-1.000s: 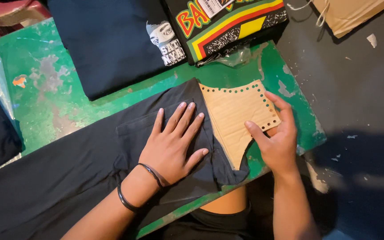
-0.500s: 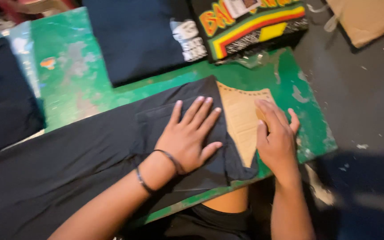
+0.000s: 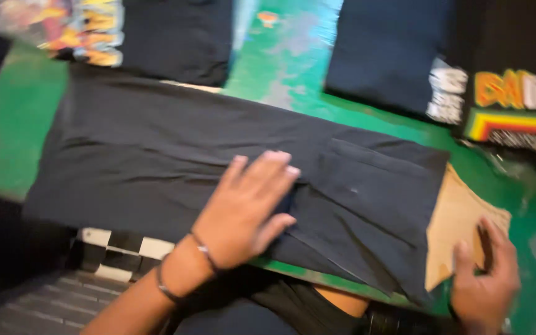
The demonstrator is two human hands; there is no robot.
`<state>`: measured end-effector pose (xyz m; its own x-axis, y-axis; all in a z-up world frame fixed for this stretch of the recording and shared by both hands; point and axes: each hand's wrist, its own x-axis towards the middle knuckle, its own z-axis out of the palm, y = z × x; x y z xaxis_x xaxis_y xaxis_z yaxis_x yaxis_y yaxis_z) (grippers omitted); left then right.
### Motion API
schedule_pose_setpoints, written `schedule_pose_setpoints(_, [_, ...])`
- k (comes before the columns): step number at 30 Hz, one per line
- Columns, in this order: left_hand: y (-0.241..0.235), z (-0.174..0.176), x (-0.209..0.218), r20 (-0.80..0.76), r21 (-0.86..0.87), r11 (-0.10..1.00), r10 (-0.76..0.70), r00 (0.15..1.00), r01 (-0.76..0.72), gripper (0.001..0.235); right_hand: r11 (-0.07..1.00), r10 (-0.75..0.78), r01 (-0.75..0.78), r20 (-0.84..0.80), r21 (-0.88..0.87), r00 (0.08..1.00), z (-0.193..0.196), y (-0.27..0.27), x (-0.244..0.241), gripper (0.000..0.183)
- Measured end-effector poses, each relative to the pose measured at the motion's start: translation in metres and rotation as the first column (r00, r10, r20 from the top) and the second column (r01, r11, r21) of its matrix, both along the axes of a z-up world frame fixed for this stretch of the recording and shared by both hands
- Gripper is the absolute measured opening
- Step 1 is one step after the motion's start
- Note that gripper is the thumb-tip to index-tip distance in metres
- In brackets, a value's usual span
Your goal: The person folds a black t-shirt on a green table using a cardboard template as a guide. They align the template, fold the sleeves and sides, and smooth the fabric to create a neat rectangular shape.
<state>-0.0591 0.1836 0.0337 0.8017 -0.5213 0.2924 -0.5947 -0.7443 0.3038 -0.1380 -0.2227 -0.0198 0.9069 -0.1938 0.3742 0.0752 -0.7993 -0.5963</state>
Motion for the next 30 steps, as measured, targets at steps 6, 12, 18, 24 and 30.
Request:
schedule_pose_setpoints(6, [0.127, -0.019, -0.015, 0.095, 0.017, 0.888, 0.456, 0.885, -0.459, 0.062, 0.980, 0.134, -0.119, 0.086, -0.159, 0.987, 0.039, 0.080, 0.015, 0.037])
schedule_pose_setpoints(12, [0.219, -0.030, -0.015, 0.101, -0.023, 0.698, 0.714, 0.693, -0.715, 0.059, 0.480, 0.832, -0.865, -0.240, -0.143, 0.501, 0.104, 0.232, 0.059, 0.057])
schedule_pose_setpoints(18, [0.236, -0.027, -0.027, 0.103, 0.034, 0.507, 0.855, 0.507, -0.861, 0.054, 0.047, 0.907, -0.957, -0.390, -0.286, 0.161, 0.139, 0.342, 0.097, 0.046])
schedule_pose_setpoints(24, [0.230, -0.033, -0.043, 0.097, 0.016, 0.436, 0.895, 0.435, -0.900, 0.060, 0.038, 0.917, -0.805, -0.299, -0.592, 0.263, 0.088, 0.423, 0.217, 0.039])
schedule_pose_setpoints(30, [0.229, -0.037, -0.049, 0.159, -0.013, 0.388, 0.911, 0.381, -0.922, 0.056, 0.117, 0.963, -0.647, -0.074, -0.753, 0.260, 0.067, 0.509, 0.283, 0.037])
